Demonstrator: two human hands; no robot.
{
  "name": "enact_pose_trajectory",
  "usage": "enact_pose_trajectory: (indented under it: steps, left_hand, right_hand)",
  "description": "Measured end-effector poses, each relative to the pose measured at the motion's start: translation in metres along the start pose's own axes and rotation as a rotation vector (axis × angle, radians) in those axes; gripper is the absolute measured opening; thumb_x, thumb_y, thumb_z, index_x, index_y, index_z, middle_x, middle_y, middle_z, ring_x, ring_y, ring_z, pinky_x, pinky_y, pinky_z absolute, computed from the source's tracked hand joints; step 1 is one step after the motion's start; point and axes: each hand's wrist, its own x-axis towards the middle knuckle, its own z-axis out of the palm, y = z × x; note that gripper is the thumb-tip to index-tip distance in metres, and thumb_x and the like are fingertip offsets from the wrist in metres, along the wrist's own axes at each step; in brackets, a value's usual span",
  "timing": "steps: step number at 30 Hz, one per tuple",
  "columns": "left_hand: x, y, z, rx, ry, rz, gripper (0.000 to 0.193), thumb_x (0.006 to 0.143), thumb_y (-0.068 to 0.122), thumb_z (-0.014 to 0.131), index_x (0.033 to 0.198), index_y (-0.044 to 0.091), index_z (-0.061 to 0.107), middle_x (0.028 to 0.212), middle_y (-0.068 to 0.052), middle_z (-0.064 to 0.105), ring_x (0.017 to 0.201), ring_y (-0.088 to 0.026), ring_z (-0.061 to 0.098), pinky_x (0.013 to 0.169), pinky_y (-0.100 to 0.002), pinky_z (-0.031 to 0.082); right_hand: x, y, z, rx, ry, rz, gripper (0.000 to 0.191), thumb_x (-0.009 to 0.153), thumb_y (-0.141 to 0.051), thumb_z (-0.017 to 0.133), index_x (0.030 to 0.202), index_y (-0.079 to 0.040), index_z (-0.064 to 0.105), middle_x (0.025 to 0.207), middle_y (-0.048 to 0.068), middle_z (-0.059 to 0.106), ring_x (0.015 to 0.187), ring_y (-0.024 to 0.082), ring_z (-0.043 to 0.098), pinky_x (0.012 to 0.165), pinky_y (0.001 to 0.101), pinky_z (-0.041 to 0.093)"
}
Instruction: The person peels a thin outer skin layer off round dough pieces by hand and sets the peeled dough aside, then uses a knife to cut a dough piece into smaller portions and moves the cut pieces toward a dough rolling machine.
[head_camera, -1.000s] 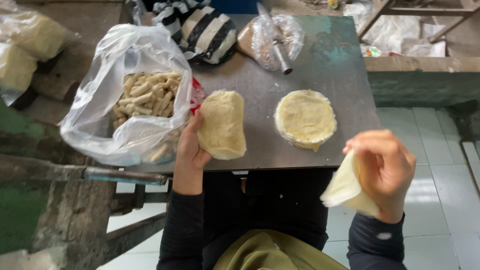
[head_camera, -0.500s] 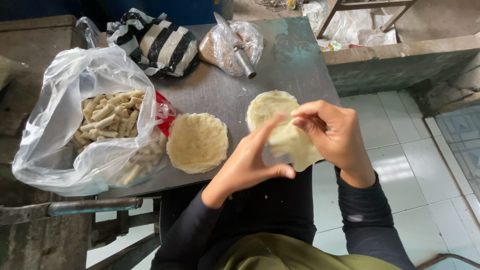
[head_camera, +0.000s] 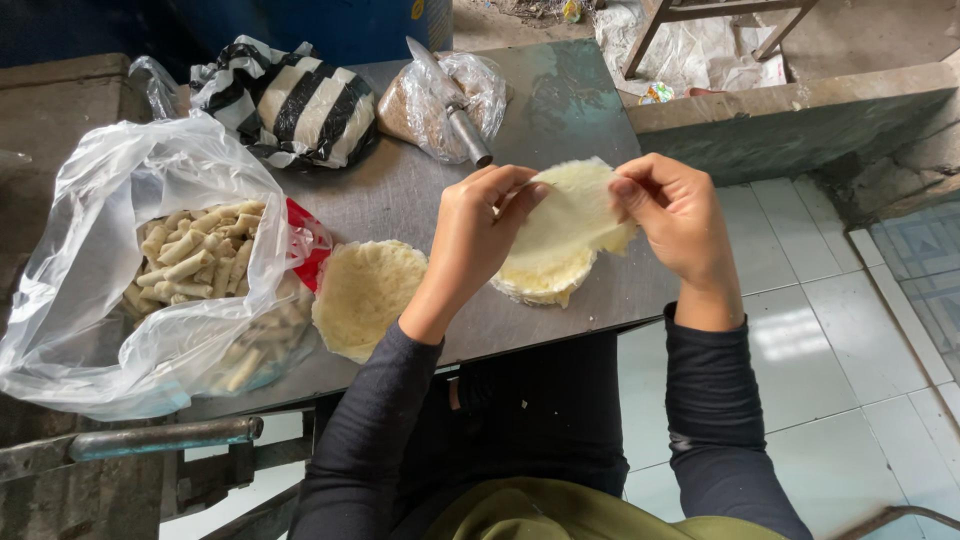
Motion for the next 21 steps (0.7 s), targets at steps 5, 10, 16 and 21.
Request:
enact_pose_trajectory:
  steps: [5, 10, 16, 21]
  left_hand:
    - [-0.005, -0.047, 0.023, 0.177, 0.008, -0.14, 0.018, 0.091, 0.022, 0.073, 0.091, 0.004, 0.071, 0.079, -0.017, 0.071, 0.074, -0.035, 0.071, 0.063, -0.041, 0.054]
    - [-0.008, -0.088, 0.052, 0.467, -0.004, -0.216, 0.015, 0.09, 0.019, 0.067, 0.086, 0.005, 0.067, 0.088, -0.02, 0.071, 0.082, -0.043, 0.069, 0.068, -0.052, 0.053]
    - [-0.009, -0.102, 0.06, 0.681, -0.065, -0.272, 0.02, 0.091, 0.023, 0.067, 0.099, 0.005, 0.062, 0.102, -0.018, 0.067, 0.083, -0.042, 0.071, 0.068, -0.052, 0.055]
    - [-0.015, -0.077, 0.044, 0.758, -0.078, -0.237, 0.023, 0.09, 0.022, 0.071, 0.102, 0.005, 0.06, 0.102, -0.015, 0.065, 0.086, -0.036, 0.07, 0.068, -0.048, 0.055]
  right_hand:
    - [0.02, 0.051, 0.025, -0.24, -0.005, 0.07, 0.013, 0.104, -0.014, 0.071, 0.1, -0.002, 0.072, 0.081, 0.0, 0.065, 0.072, 0.004, 0.054, 0.062, 0.0238, 0.045]
    - [0.02, 0.073, 0.05, -0.646, 0.047, 0.101, 0.016, 0.099, -0.022, 0.072, 0.098, -0.006, 0.071, 0.074, 0.01, 0.068, 0.062, 0.023, 0.063, 0.059, 0.0365, 0.048]
    - [0.018, 0.079, 0.054, -0.82, 0.091, -0.04, 0.021, 0.097, -0.026, 0.072, 0.091, -0.006, 0.067, 0.083, 0.011, 0.071, 0.075, 0.035, 0.068, 0.06, 0.046, 0.049]
    - [0.015, 0.066, 0.059, -0.913, 0.125, -0.043, 0.021, 0.095, -0.027, 0.075, 0.095, -0.007, 0.068, 0.094, 0.013, 0.067, 0.077, 0.035, 0.067, 0.063, 0.0459, 0.05]
